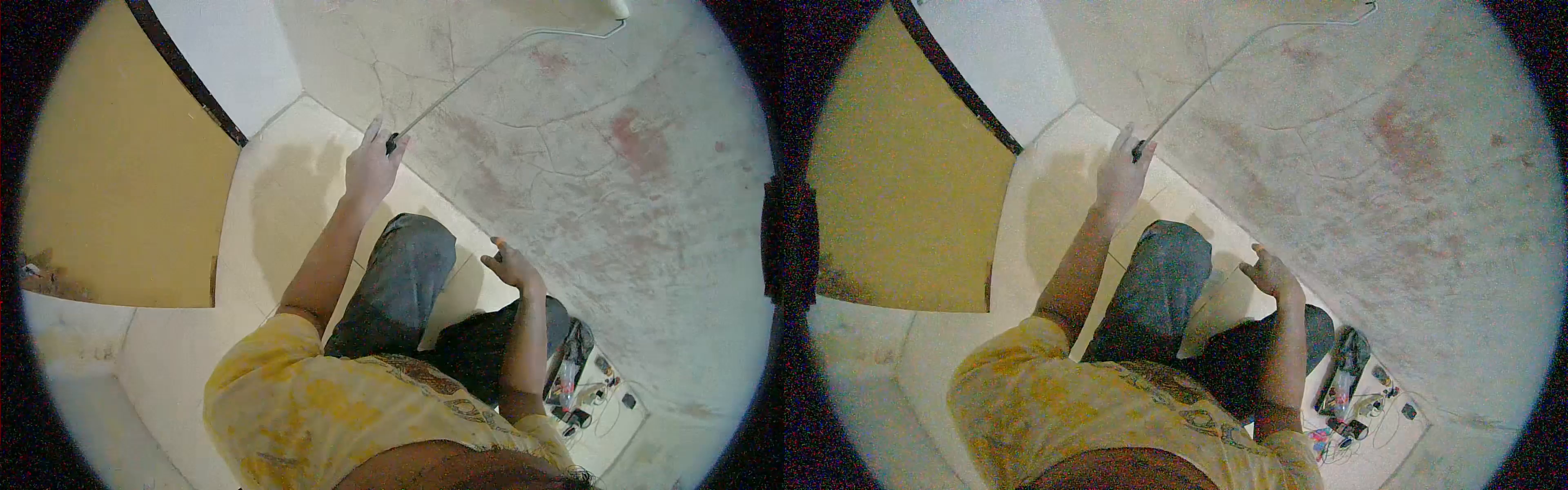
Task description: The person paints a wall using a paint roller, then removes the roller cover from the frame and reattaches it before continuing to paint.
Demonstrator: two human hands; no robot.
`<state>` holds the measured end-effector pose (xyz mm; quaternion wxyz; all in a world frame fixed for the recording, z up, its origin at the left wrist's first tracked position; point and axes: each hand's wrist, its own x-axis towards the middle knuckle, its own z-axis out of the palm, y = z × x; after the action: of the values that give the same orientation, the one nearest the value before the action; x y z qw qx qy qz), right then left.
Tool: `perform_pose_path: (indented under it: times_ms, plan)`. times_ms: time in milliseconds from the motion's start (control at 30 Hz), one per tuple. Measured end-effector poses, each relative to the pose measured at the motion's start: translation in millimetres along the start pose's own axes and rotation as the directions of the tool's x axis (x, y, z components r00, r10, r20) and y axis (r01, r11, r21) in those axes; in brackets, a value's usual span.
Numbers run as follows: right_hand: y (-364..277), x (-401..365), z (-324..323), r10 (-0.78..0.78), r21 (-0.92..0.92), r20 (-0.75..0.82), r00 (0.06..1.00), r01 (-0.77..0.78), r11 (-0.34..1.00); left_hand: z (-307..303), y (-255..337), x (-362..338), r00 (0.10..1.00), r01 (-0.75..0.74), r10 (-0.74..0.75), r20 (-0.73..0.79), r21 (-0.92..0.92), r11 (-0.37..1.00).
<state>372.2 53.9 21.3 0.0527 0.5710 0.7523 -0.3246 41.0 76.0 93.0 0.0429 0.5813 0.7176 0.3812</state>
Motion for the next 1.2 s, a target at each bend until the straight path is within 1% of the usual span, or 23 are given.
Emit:
perform_pose_path:
  times_ms: [33,100,133,233,333,400,467,567,633,733,833,867,933,1000,1067,1100,1133,1200]
  plan:
    - [-0.7,-1.5,-1.3,0.008,0.021,0.005,1.0,-0.008,1.0,2.5,2.3,2.1,0.999,-0.022,0.022,-0.028,-0.005,1.0]
    - [-1.7,-5.1,-3.8,0.023,0.063,0.021,1.0,-0.024,0.998,4.4,1.9,0.8,0.999,-0.029,0.028,-0.033,-0.022,0.999]
    - [0.1,-4.0,-3.6,0.017,0.055,0.014,1.0,-0.017,0.998,4.5,-0.4,0.0,0.999,-0.032,0.031,-0.036,-0.029,0.999]
    - [2.9,-1.8,-2.1,0.0,0.057,0.006,1.0,0.0,0.998,10.6,-20.5,-15.7,0.993,0.093,-0.096,0.062,0.052,0.994]
    - [-2.4,-4.6,-7.4,-0.001,0.08,0.005,1.0,0.001,0.997,27.0,-59.4,-49.7,0.996,0.053,-0.049,-0.068,0.064,0.997]
    - [-2.9,-7.1,-6.1,0.002,0.066,-0.013,1.0,-0.001,0.998,27.0,-79.0,-66.4,0.995,0.095,-0.09,-0.046,0.096,0.991]
    - [-2.6,-7.8,-5.5,-0.001,0.09,-0.007,1.0,0.002,0.996,25.8,-89.3,-72.1,0.993,0.115,-0.112,-0.036,0.113,0.987]
    - [-2.4,-6.8,-4.7,-0.007,0.076,0.002,1.0,0.007,0.997,13.2,-73.2,-56.5,0.993,0.117,-0.114,-0.029,0.091,0.989]
    - [-2.8,-6.0,-4.0,-0.004,0.066,-0.002,1.0,0.005,0.998,4.7,-48.3,-35.5,0.995,0.103,-0.102,-0.014,0.048,0.994]
    - [-0.7,-7.5,-3.3,0.018,0.059,-0.013,1.0,-0.017,0.998,10.6,-23.1,-10.2,1.0,0.003,-0.003,-0.022,0.035,0.999]
    - [-7.9,-10.0,-4.7,0.043,0.039,-0.021,0.999,-0.042,0.998,7.5,-9.4,-0.3,0.999,-0.037,0.037,-0.041,-0.01,0.999]
    - [-8.2,-9.8,-5.3,0.051,0.035,-0.018,0.999,-0.05,0.998,9.7,-11.9,-1.2,1.0,-0.007,0.007,-0.01,-0.009,1.0]
    - [-8.8,-10.0,-5.4,0.046,0.029,-0.021,0.999,-0.046,0.999,14.5,-26.9,-12.4,0.997,0.054,-0.054,0.05,0.002,0.999]
    - [-8.6,-10.6,-3.8,0.027,0.027,-0.031,0.999,-0.026,0.999,17.6,-49.8,-34.7,0.992,0.121,-0.12,0.037,-0.037,0.992]
    - [-9.4,-9.3,-7.1,0.03,0.041,-0.006,1.0,-0.03,0.999,25.1,-79.1,-59.7,0.99,0.138,-0.138,0.003,0.004,0.99]
    - [-10.5,-6.9,-7.4,0.031,0.049,0.009,0.999,-0.031,0.998,30.5,-98.6,-72.8,0.992,0.123,-0.122,-0.026,0.062,0.99]
    - [-7.9,-5.1,-6.9,0.02,0.041,0.011,1.0,-0.02,0.999,28.5,-104.1,-80.2,0.993,0.11,-0.104,-0.052,0.124,0.986]
    - [-8.6,-3.5,-6.5,-0.003,0.016,0.006,1.0,0.003,1.0,21.9,-109.4,-84.6,0.986,0.169,-0.168,-0.018,0.148,0.974]
